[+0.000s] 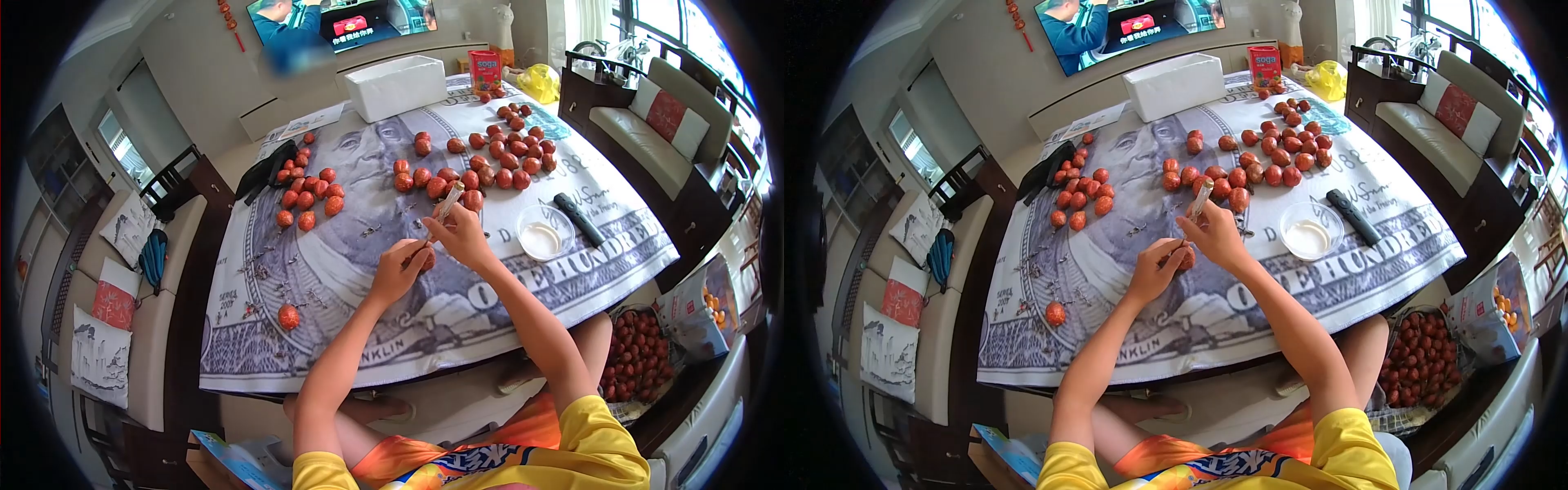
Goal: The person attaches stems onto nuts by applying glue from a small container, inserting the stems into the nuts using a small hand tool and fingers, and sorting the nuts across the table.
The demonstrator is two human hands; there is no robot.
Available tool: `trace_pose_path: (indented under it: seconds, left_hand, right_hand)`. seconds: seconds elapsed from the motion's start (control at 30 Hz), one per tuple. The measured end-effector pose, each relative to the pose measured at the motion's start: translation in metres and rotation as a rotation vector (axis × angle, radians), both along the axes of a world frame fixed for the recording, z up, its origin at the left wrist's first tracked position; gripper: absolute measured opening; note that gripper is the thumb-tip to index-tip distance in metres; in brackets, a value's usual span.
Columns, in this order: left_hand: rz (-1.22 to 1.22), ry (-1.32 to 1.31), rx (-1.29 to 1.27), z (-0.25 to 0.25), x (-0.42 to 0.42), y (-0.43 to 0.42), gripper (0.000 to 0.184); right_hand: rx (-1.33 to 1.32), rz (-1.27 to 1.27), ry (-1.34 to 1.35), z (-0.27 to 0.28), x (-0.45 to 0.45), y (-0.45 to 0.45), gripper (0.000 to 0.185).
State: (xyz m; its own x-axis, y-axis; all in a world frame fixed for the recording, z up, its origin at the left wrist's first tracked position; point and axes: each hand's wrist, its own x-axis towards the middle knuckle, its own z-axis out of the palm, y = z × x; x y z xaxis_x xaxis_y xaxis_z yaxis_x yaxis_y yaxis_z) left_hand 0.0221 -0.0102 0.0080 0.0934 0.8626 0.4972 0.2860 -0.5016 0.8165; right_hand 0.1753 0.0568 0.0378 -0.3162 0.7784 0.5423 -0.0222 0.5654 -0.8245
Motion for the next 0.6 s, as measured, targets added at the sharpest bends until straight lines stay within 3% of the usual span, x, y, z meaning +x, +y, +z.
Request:
trace_pose_path:
  seconds: [0.6]
  left_hand:
    - [0.016, 0.002, 0.042, 0.0007, 0.0015, -0.0009, 0.018]
  right_hand:
    - [-0.004, 0.017, -0.01, -0.0037, -0.0006, 0.0019, 0.009]
